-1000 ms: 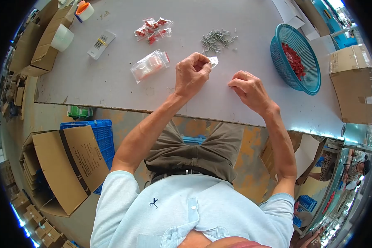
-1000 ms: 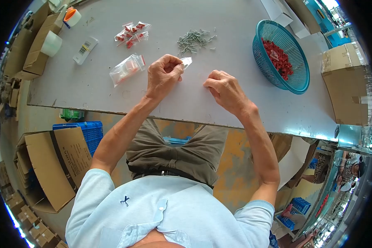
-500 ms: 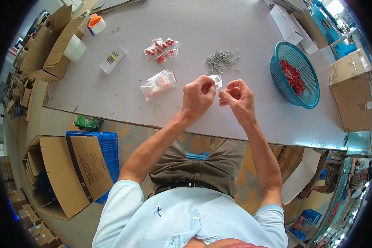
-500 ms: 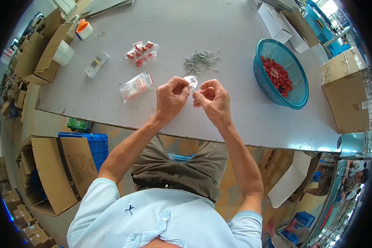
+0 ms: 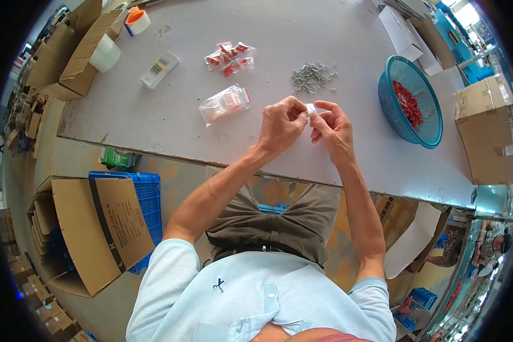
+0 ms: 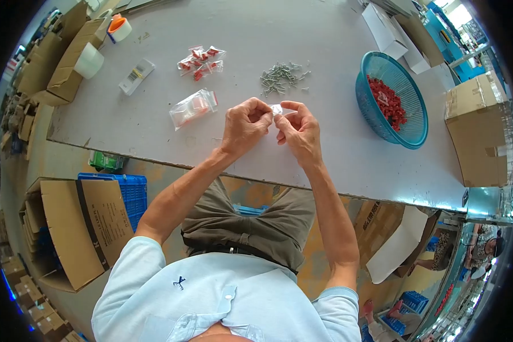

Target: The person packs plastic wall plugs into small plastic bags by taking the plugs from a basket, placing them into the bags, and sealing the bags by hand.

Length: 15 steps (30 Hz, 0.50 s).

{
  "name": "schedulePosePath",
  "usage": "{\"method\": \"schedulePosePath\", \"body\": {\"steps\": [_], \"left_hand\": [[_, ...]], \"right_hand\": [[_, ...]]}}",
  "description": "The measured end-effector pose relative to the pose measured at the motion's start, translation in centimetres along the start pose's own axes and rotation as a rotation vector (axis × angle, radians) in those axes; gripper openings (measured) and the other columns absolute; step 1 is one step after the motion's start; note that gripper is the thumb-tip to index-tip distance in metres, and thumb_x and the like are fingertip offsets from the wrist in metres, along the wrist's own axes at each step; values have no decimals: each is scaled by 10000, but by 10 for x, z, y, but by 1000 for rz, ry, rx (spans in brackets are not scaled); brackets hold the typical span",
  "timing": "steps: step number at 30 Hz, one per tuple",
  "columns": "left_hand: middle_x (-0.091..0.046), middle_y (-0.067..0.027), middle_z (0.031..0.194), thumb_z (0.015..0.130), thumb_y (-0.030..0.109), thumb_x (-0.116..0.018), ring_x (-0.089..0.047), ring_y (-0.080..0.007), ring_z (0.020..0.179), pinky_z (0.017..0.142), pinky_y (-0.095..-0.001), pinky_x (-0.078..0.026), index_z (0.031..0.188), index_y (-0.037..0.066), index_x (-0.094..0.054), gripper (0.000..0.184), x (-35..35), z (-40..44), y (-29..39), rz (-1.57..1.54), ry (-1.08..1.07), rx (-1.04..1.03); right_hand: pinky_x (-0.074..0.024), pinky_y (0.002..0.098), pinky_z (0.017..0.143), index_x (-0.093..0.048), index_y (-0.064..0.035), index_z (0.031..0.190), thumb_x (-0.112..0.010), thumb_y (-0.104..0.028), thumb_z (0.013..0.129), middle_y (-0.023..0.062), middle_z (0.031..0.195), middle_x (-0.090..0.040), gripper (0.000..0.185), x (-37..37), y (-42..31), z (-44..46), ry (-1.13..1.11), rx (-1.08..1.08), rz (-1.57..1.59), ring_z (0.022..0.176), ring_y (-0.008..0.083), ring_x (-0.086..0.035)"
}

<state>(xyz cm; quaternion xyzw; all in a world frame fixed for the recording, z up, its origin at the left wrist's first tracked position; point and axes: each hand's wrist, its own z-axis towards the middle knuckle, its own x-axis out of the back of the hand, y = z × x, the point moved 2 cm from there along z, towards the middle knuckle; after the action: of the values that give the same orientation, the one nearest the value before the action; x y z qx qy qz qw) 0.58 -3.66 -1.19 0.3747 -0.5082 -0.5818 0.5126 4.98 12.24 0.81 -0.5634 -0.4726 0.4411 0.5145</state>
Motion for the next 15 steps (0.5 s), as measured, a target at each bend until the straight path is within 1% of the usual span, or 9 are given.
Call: {"method": "schedulePosePath", "body": {"steps": [2,4,5,6,8,10,13,14,15], "left_hand": [[-750,-86,811,925,32,-728,-699,-99,689,607,-272,-570,968,-29,-716,76,2,-2,2,30,18,-20],[-750,-124,801,910,26,-730,-709,-131,678,625,-302,-577,966,-33,-714,83,1,-7,7,192,26,-290],[-748,-153,799,893,19,-729,-725,-158,689,649,-318,-584,971,-34,-715,95,-1,-7,7,265,48,-412],[-748,-153,799,893,19,-729,-725,-158,689,649,-318,-584,971,-34,-715,95,0,-8,10,276,62,-411],[-756,-146,807,894,21,-721,-729,-148,703,656,-310,-589,972,-35,-721,96,2,-8,9,138,87,-175],[-763,-116,812,907,30,-709,-730,-132,714,656,-292,-589,965,-33,-729,88,9,-4,7,77,110,-92],[-757,-97,825,932,36,-703,-723,-126,721,647,-284,-587,982,-33,-730,90,20,-1,3,-28,1,7],[-748,-97,834,942,42,-704,-714,-131,713,643,-285,-587,996,-31,-725,93,20,-1,0,-206,-62,87],[-739,-97,844,953,49,-705,-705,-136,705,638,-286,-587,1009,-28,-719,96,17,-1,-2,-386,-132,172]], "right_hand": [[-563,269,557,-668,-3,1138,-720,-133,983,39,804,-707,209,-3,1,0,-8,61,-100,643,113,-676],[-566,294,579,-705,-8,1009,-747,-121,948,45,785,-718,135,-3,0,0,73,145,-424,656,109,-690],[-561,303,601,-710,-3,920,-757,-89,923,73,776,-735,99,-9,-3,-5,183,377,-600,662,108,-699],[-561,303,601,-710,-3,920,-757,-89,923,73,776,-735,99,-12,-4,-7,168,384,-594,662,108,-699],[-560,297,616,-711,4,934,-764,-63,906,103,784,-748,90,-14,-13,-12,193,569,-691,662,119,-706],[-546,275,615,-727,6,934,-770,-72,924,78,757,-730,89,-15,-21,-13,127,577,-663,659,101,-686],[-497,231,581,-750,8,987,-740,-130,990,14,741,-677,139,2,-24,-1,143,432,-493,634,63,-608],[-497,231,581,-750,8,987,-740,-130,990,14,741,-677,139,7,-26,1,165,431,-504,634,63,-608],[-490,226,575,-746,13,994,-733,-136,997,16,743,-677,150,11,-31,2,158,399,-384,632,64,-607]]}}
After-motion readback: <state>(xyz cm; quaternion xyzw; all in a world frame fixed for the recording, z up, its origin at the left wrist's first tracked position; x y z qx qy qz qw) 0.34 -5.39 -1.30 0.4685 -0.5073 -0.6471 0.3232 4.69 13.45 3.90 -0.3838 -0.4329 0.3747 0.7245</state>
